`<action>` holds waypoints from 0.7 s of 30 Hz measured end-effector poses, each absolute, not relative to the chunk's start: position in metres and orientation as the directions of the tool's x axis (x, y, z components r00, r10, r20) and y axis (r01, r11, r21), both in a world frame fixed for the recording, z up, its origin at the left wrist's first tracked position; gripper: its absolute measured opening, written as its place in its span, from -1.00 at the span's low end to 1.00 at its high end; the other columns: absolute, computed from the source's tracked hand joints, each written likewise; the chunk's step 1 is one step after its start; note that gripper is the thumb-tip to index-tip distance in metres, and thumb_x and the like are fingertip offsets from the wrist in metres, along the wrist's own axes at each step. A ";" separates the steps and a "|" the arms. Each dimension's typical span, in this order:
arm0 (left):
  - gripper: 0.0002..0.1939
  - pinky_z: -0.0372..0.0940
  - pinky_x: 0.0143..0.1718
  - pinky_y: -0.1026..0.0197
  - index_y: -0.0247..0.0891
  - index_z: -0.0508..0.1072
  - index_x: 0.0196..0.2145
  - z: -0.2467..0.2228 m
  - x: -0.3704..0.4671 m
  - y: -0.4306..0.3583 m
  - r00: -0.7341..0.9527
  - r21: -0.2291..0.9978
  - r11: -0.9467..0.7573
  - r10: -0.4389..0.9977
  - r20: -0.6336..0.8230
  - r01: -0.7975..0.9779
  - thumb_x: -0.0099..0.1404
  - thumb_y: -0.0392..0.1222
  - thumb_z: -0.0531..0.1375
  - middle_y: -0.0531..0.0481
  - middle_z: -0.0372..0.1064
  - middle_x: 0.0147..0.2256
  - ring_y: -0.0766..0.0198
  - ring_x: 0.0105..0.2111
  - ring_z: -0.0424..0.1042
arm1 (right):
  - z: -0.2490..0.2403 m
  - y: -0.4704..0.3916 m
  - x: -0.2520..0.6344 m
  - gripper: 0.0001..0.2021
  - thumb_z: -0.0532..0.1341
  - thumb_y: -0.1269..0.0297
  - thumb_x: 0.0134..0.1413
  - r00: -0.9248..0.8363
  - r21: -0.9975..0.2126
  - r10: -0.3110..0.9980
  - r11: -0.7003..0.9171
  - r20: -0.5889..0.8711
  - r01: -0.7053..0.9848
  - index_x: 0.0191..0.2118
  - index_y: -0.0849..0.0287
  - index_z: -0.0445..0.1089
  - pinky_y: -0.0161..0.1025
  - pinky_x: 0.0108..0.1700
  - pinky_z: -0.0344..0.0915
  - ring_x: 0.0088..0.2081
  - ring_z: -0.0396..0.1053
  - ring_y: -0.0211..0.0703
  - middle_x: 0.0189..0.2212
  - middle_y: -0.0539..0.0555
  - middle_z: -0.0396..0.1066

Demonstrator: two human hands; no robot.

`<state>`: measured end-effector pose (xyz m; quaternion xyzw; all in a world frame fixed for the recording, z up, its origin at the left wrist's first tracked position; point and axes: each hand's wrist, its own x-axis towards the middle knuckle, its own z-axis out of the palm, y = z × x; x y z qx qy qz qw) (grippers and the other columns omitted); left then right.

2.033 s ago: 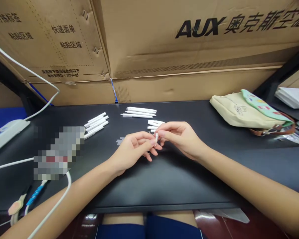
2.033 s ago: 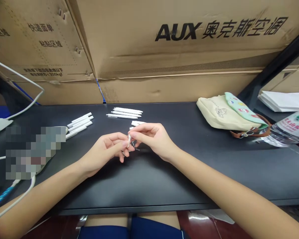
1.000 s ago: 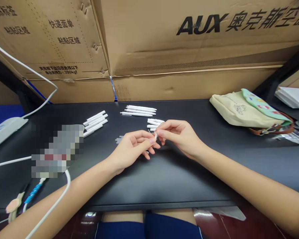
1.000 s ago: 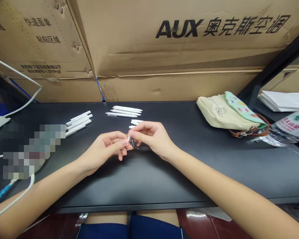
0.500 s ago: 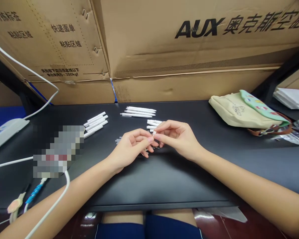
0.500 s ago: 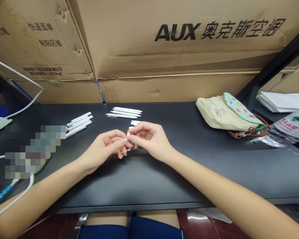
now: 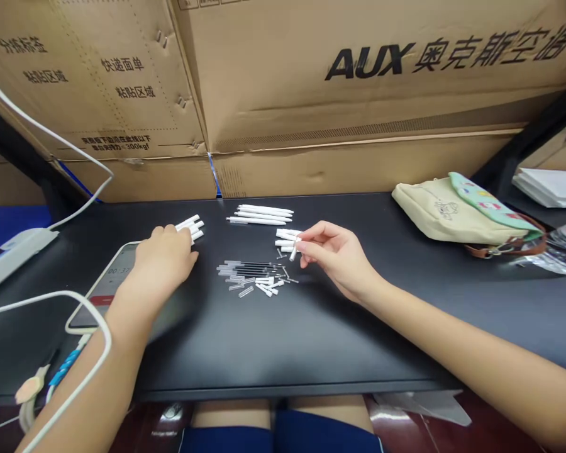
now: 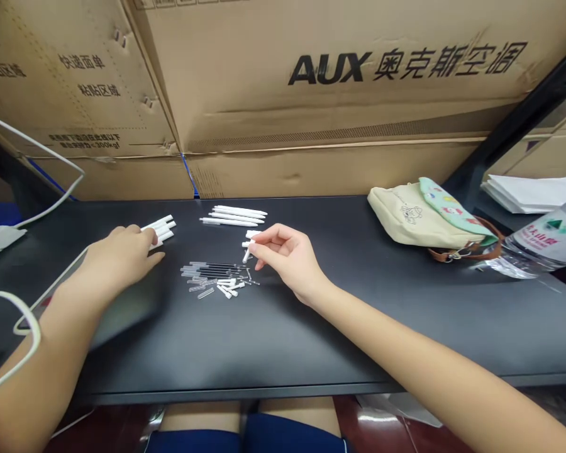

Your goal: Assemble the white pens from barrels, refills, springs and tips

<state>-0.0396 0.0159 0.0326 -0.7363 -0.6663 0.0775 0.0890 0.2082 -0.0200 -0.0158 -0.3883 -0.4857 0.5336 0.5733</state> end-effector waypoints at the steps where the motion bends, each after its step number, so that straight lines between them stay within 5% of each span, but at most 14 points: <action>1: -0.70 0.29 -0.29 -0.09 -0.42 0.43 -0.19 0.033 -0.041 0.016 0.089 -0.245 -0.090 0.996 -0.014 0.965 0.22 -0.18 0.06 -0.44 0.36 -0.19 -0.30 -0.12 0.33 | -0.016 -0.020 0.208 -0.79 0.41 0.28 -0.21 -0.041 -0.963 0.988 0.135 0.148 -0.235 -0.48 0.22 0.39 -0.32 -0.47 0.35 -0.56 0.32 -0.37 -0.51 -0.03 0.40; 9: -0.69 0.26 -0.31 -0.06 -0.37 0.43 -0.30 0.034 -0.040 0.021 0.052 -0.223 -0.070 0.995 -0.085 0.972 0.27 -0.14 -0.04 -0.41 0.42 -0.28 -0.24 -0.21 0.40 | -0.016 -0.020 0.208 -0.80 0.41 0.28 -0.21 -0.026 -0.958 0.983 0.171 0.182 -0.232 -0.48 0.21 0.40 -0.30 -0.46 0.36 -0.57 0.33 -0.36 -0.52 -0.02 0.43; 12: -0.68 0.27 -0.28 0.06 -0.29 0.40 -0.27 0.033 -0.033 0.019 0.226 0.205 -0.237 0.971 0.079 0.950 0.28 -0.02 -0.02 -0.21 0.44 -0.32 -0.01 -0.29 0.41 | -0.014 -0.019 0.210 -0.81 0.41 0.26 -0.22 0.010 -0.955 0.979 0.202 0.204 -0.216 -0.47 0.19 0.42 -0.29 -0.46 0.36 -0.58 0.32 -0.36 -0.54 -0.03 0.43; 15: -0.67 0.28 -0.30 0.24 -0.26 0.40 -0.32 0.030 -0.015 0.011 0.473 0.690 -0.410 0.874 0.111 0.596 0.25 0.07 0.05 -0.02 0.40 -0.40 0.23 -0.37 0.37 | -0.010 -0.019 0.212 -0.80 0.42 0.24 -0.23 0.050 -0.946 0.969 0.246 0.241 -0.210 -0.45 0.17 0.44 -0.27 -0.45 0.38 -0.57 0.33 -0.34 -0.53 -0.02 0.44; 18: -0.73 0.28 -0.31 0.28 -0.30 0.40 -0.32 0.024 0.004 -0.001 0.591 0.878 -0.336 0.803 0.079 0.340 0.26 -0.01 0.10 -0.02 0.38 -0.40 0.29 -0.37 0.36 | -0.005 -0.022 0.211 -0.81 0.42 0.24 -0.23 0.050 -0.935 0.960 0.281 0.277 -0.219 -0.46 0.17 0.45 -0.26 -0.46 0.40 -0.55 0.34 -0.33 -0.50 -0.01 0.46; 21: -0.76 0.28 -0.30 0.27 -0.31 0.40 -0.30 0.016 0.015 -0.010 0.662 0.933 -0.267 0.748 0.044 0.240 0.28 -0.05 0.11 -0.02 0.36 -0.40 0.31 -0.38 0.35 | -0.004 -0.024 0.209 -0.84 0.42 0.27 -0.22 0.027 -0.927 0.952 0.304 0.306 -0.221 -0.47 0.17 0.47 -0.28 -0.49 0.40 -0.56 0.34 -0.34 -0.50 -0.01 0.46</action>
